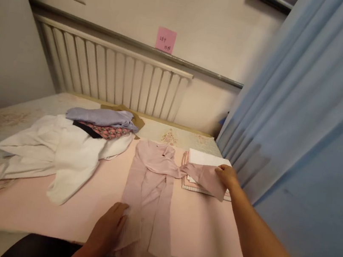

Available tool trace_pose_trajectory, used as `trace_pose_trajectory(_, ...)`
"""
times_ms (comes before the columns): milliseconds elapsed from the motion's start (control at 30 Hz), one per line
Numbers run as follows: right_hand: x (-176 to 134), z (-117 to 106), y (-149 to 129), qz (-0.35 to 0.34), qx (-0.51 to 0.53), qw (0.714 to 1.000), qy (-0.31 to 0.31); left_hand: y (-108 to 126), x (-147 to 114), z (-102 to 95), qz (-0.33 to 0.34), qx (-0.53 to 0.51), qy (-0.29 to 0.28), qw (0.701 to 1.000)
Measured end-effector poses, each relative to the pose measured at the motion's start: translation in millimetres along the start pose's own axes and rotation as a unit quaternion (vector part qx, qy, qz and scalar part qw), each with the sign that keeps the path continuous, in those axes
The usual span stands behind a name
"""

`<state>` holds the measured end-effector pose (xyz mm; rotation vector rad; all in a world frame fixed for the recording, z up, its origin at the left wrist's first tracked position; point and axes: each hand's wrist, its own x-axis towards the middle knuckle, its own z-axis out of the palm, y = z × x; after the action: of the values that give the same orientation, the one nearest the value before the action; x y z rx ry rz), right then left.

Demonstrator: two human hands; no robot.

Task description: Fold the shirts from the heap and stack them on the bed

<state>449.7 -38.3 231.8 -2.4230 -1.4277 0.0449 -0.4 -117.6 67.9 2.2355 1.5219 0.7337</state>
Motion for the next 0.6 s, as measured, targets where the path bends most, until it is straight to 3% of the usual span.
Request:
trace_pose_trajectory(133,-44.5,25.3,11.0,-0.022,-0.033,0.998,0.045,-12.8,-28.0,19.1,0.095,0.019,0.048,0.994)
trace_pose_trajectory(167,-61.3,34.9,12.1,-0.050,-0.035,0.996,0.060,-14.7,-34.9,22.6,0.117,0.026,0.050,0.991)
trace_pose_trajectory(233,-101.4,58.6,11.1,-0.172,-0.017,0.982,0.079,-15.4,-46.6,27.1,0.148,0.047,0.046,0.987)
trace_pose_trajectory(333,-171.5,96.8,0.7,-0.315,0.087,0.945,-0.012,-9.1,-55.8,27.5,0.160,0.082,0.032,0.983)
trace_pose_trajectory(467,-251.2,128.4,-23.1,-0.344,0.170,0.920,-0.075,6.7,-54.0,20.8,0.145,0.125,-0.016,0.981)
trace_pose_trajectory(600,-285.8,137.0,-44.0,-0.361,0.133,0.920,-0.075,19.1,-48.0,14.7,0.125,0.171,-0.068,0.975)
